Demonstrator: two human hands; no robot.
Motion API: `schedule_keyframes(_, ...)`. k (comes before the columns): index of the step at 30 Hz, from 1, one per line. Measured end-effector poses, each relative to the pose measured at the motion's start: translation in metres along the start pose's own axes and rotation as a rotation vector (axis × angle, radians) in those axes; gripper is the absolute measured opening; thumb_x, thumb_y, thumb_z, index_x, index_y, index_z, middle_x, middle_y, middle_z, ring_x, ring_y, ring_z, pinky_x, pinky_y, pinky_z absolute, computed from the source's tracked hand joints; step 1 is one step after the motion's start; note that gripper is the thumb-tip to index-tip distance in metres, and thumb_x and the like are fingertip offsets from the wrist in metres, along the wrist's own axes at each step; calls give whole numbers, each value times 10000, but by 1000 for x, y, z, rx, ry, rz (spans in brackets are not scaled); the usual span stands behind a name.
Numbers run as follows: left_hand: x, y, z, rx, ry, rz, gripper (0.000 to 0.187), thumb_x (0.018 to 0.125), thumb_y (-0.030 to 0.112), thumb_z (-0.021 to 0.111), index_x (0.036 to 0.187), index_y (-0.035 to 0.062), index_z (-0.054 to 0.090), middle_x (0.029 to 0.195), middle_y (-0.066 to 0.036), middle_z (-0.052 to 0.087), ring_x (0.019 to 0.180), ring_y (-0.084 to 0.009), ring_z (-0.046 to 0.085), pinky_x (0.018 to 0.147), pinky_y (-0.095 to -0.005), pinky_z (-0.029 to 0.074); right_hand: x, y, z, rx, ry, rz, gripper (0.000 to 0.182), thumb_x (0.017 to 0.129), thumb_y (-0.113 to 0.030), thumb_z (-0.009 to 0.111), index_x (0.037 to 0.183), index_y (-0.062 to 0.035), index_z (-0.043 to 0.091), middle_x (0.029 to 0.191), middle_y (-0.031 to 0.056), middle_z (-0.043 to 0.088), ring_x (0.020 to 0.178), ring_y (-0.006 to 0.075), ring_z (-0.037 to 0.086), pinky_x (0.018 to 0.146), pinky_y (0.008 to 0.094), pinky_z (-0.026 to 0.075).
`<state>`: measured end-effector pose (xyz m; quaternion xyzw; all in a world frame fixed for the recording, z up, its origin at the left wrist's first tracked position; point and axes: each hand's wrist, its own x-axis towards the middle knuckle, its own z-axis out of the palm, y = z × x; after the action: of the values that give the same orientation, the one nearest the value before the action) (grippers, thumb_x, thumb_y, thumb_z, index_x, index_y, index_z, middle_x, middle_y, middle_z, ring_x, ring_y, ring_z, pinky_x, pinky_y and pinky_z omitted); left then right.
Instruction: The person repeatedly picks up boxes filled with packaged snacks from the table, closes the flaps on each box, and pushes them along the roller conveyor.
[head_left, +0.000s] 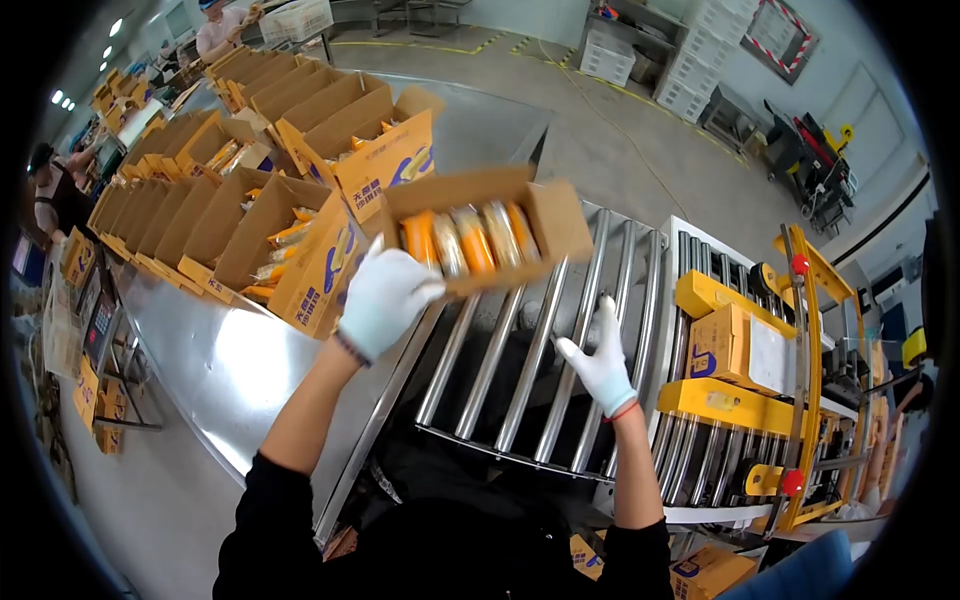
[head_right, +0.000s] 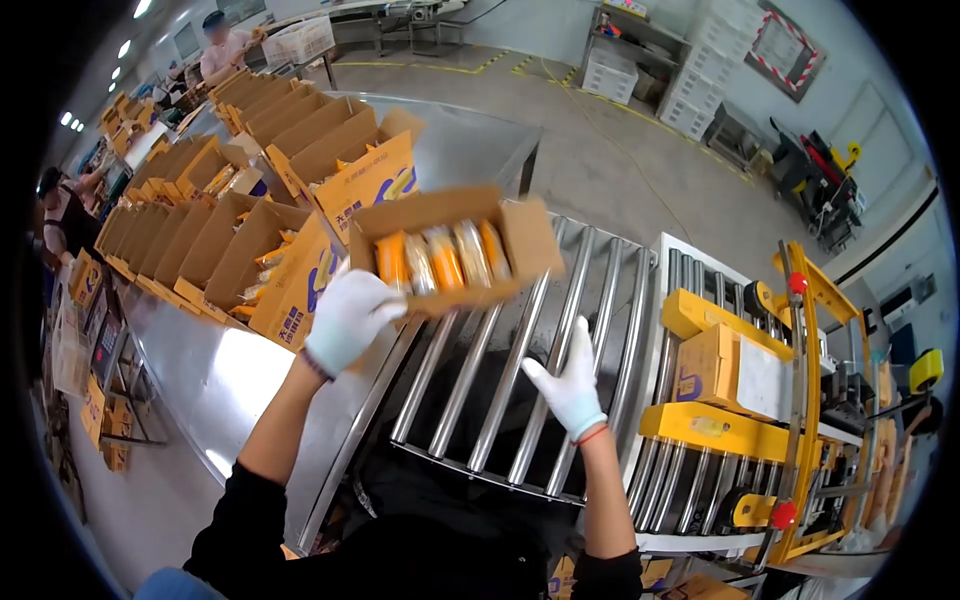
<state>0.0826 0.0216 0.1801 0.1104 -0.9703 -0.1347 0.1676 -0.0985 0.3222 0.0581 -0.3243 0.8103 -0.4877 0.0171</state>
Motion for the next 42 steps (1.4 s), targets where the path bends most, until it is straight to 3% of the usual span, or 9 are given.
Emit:
schedule_keyframes(6,6,16,-4,-787,-32,198,291,798,148,849,1044,41,735,1440,-171,619,1391,-324,540,1139,-409,427,4,-86,-19,-415,-397,-601,533,838,-327,808,1317,-131,683,1400,39,648,1364,291,540,1238,531,283)
schedule_keyframes(10,50,35,16,-493,-355,-122,398,918,327,750,1186,37,697,1203,-124,706,1110,-324,673,972,-380,536,11,-79,-35,219,-362,-70,357,925,-264,743,1228,-75,746,1279,106,710,1287,326,598,1193,461,356)
schedule_keyframes(13,61,33,59,-251,-62,97,366,888,354,785,1027,26,701,1065,-140,677,1089,-343,641,961,-391,528,32,-82,-36,-103,-274,-220,580,857,-260,788,1372,-50,623,1362,155,624,1300,358,560,1173,472,358)
schedule_keyframes(17,47,39,71,-241,172,-202,456,828,320,858,1080,11,637,1093,-155,615,1137,-334,610,1016,-398,503,47,-121,-38,-726,-19,-394,992,694,-329,890,1520,-20,436,1503,147,510,1427,349,429,1243,561,222)
schedule_keyframes(22,32,9,97,-1077,136,-455,784,854,300,868,1399,-60,435,1376,-206,557,1290,-255,561,1086,-375,484,-27,-117,-13,-644,-218,-312,895,740,-357,862,1459,13,478,1384,197,544,1313,369,500,1207,567,313)
schedule_keyframes(30,83,144,183,-572,397,-195,532,983,276,699,1376,-45,538,1279,-159,651,1138,-203,656,969,-339,556,26,-53,-65,-925,-109,-80,1126,666,-334,916,1561,22,334,1592,194,408,1519,356,322,1282,488,206)
schedule_keyframes(34,65,156,168,-1342,-875,-279,510,1038,313,605,1429,-7,536,1218,-194,675,1108,-323,695,972,-384,545,48,-28,-66,-1084,-58,-115,976,796,-335,832,1552,45,346,1609,217,382,1523,367,312,1283,484,200)
schedule_keyframes(38,-3,98,80,-504,-40,109,502,945,247,694,1370,9,573,1313,-186,636,1239,-355,606,1077,-421,470,34,1,-95,-1067,42,-92,620,926,-109,627,1508,-5,443,1595,177,428,1497,357,368,1277,475,246)
schedule_keyframes(42,-52,36,-24,295,340,-257,429,867,157,707,1254,0,609,1250,-227,635,1168,-365,591,1037,-478,450,23,15,-114,-1098,105,-117,461,900,-20,600,1362,-29,589,1564,135,475,1494,348,365,1249,466,279)
